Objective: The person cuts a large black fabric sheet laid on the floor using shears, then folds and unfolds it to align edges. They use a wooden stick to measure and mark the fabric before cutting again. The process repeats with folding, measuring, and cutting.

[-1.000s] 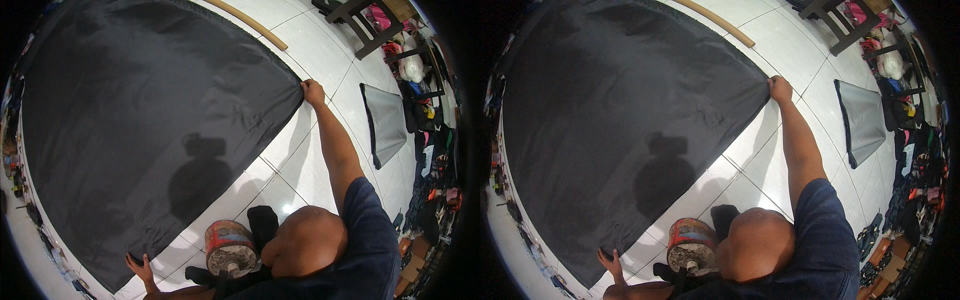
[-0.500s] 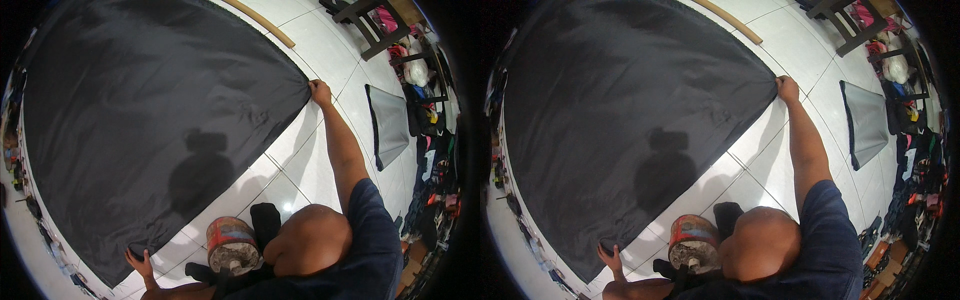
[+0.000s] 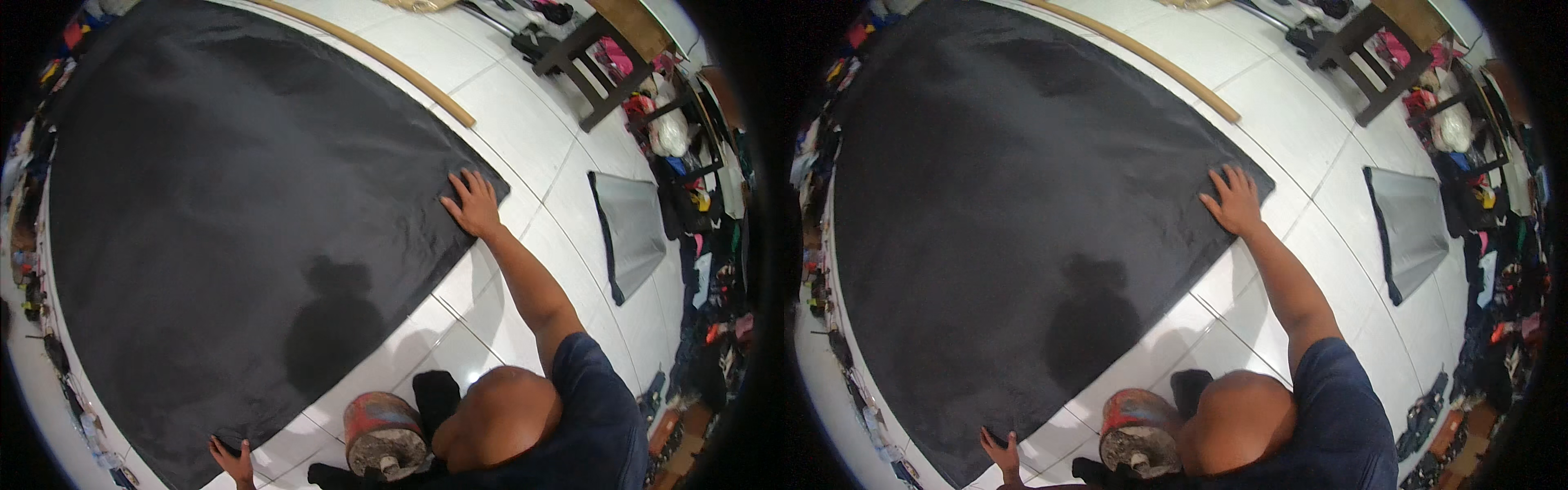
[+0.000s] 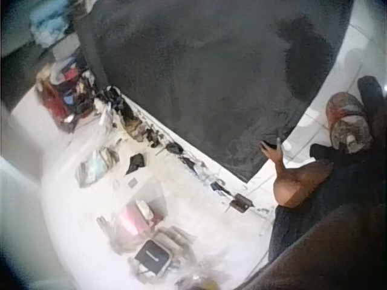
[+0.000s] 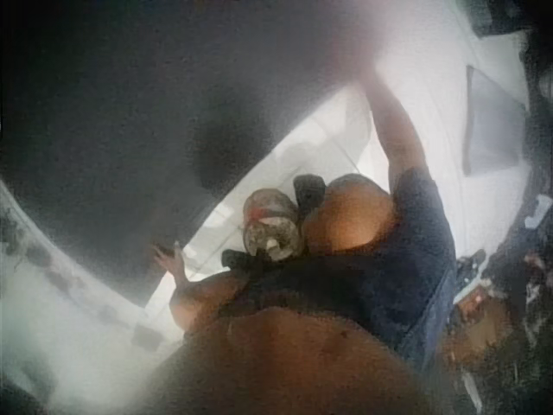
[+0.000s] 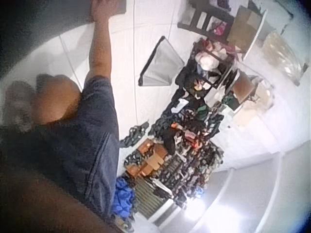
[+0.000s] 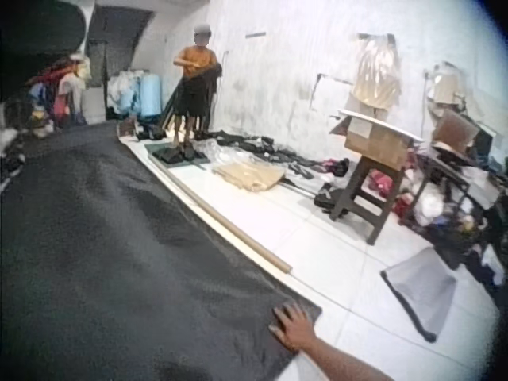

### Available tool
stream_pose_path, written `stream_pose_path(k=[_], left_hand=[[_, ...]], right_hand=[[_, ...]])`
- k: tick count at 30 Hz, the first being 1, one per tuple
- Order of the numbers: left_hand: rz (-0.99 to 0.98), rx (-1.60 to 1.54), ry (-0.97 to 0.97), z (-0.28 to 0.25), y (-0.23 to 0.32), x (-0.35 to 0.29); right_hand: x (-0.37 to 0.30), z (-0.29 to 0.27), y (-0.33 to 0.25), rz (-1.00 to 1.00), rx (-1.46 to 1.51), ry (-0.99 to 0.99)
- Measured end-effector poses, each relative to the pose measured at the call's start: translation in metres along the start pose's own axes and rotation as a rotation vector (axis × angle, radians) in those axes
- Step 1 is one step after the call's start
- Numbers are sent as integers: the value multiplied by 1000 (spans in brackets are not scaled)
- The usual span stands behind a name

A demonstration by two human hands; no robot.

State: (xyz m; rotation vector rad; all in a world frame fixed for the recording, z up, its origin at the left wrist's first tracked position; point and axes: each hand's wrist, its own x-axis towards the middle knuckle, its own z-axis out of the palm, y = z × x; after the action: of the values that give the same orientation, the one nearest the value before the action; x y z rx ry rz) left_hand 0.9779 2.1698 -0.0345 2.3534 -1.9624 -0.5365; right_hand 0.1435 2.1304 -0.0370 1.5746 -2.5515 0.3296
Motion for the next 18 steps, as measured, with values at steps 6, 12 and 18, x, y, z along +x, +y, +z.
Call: stream_pose_path(k=[6, 12, 18], left_hand=[[-54, -65, -71, -1, -8, 11], [-53, -88, 7, -7, 22, 4], [-83, -4, 344, 6, -2, -4]], right_hand=[[8, -8, 14, 100, 104, -156], [3, -34, -53, -117, 95, -103], [-99, -47, -232, -732, 225, -327]])
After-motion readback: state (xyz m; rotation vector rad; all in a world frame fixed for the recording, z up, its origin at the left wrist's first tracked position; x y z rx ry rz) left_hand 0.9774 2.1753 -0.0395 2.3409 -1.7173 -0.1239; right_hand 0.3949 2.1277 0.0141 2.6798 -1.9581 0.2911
